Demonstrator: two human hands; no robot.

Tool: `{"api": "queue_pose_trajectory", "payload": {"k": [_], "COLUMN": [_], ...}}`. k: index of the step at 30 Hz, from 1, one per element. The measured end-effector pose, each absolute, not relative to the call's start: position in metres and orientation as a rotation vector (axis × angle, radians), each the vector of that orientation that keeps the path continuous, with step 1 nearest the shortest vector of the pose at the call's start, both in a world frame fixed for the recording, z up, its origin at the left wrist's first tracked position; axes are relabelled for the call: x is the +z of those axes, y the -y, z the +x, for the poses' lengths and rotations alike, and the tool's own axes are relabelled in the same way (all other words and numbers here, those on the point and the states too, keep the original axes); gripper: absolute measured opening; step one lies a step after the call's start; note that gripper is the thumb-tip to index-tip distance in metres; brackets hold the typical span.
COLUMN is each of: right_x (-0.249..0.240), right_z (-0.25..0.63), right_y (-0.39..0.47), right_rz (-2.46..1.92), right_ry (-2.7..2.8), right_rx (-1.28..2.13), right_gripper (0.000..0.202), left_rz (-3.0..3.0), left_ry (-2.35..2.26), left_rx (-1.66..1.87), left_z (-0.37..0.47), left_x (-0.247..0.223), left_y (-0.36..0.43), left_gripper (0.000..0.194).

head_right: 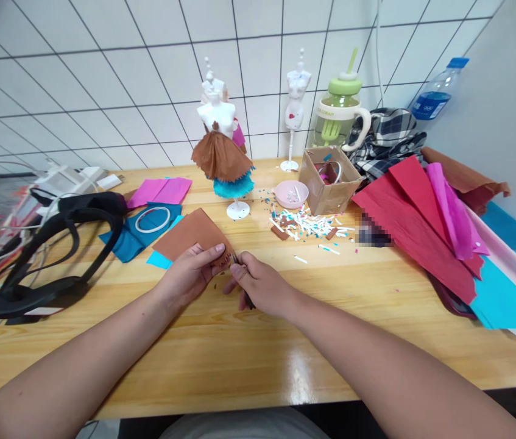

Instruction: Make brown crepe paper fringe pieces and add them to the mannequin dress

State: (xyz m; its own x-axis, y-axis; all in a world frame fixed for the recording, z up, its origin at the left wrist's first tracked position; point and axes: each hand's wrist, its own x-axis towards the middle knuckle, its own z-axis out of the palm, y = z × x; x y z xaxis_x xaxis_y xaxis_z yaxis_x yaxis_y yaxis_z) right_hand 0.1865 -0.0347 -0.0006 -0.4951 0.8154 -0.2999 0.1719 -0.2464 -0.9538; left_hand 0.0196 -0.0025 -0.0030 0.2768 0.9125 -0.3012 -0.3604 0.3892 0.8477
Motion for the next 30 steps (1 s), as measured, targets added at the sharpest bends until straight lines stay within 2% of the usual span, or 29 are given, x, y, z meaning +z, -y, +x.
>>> {"api": "queue_pose_trajectory", "payload": {"k": [11, 18, 30], "right_x": [-0.001, -0.0027, -0.0034], "right_z": [0.1853, 0.1849, 0.185], "right_y": [0.0355, 0.0349, 0.0331], "right_rz": [-1.215, -1.22, -1.213], "right_ry": [1.573, 1.538, 1.528], "right_rx": [1.756, 1.744, 1.735], "right_gripper": [0.019, 0.025, 0.02], "left_rz": [0.722, 0.801, 0.786], "left_ry": [-0.922, -0.916, -0.929], "left_rx": [0.984, 0.932, 0.939], "left_z": [0.0193, 0.0198, 0.0199], "left_x": [-0.0032, -0.0036, -0.0041], "left_y": [0.0025, 0.0041, 0.0027], "left_gripper": [0.019, 0.021, 0.022]}}
